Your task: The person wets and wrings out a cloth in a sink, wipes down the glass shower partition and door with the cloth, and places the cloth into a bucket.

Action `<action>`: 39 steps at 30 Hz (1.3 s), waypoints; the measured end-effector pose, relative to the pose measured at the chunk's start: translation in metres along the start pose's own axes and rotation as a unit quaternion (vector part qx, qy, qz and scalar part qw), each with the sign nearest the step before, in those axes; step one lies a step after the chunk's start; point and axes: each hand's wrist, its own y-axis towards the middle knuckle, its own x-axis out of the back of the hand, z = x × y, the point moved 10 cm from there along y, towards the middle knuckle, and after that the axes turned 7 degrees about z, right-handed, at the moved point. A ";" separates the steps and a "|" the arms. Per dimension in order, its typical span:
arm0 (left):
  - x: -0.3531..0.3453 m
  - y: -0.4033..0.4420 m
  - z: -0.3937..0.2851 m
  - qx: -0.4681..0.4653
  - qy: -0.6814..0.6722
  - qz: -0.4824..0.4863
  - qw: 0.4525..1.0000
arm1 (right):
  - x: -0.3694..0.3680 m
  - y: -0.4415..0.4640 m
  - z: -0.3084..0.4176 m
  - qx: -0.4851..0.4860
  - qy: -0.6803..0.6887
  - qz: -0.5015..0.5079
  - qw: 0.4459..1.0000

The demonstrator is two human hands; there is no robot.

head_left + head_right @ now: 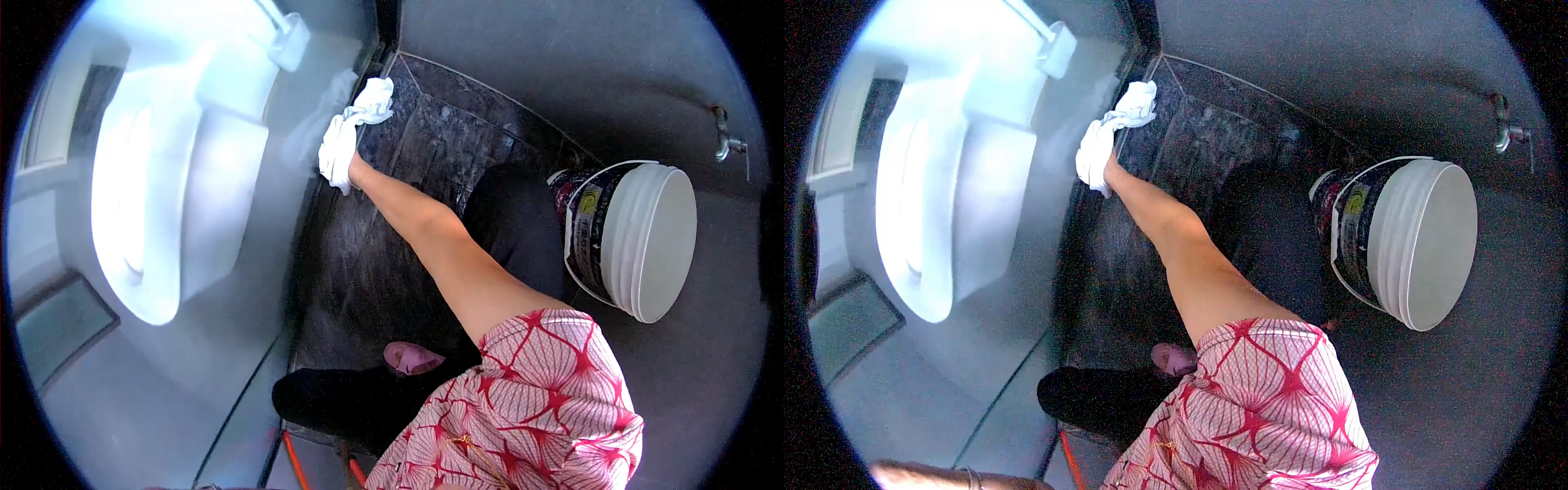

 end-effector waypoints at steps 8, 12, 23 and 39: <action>0.001 0.012 -0.004 -0.021 0.019 -0.014 1.000 | 0.005 -0.046 0.089 0.105 -0.004 0.055 0.993; -0.017 0.012 -0.018 -0.025 0.009 -0.042 0.999 | -0.012 -0.046 0.110 0.142 0.006 0.121 0.982; -0.055 -0.010 0.005 0.043 -0.023 -0.054 0.997 | 0.014 -0.048 0.177 0.179 0.006 0.134 0.975; -0.079 0.015 -0.016 -0.048 -0.026 -0.091 0.994 | 0.086 -0.089 0.249 0.324 0.147 -0.029 0.934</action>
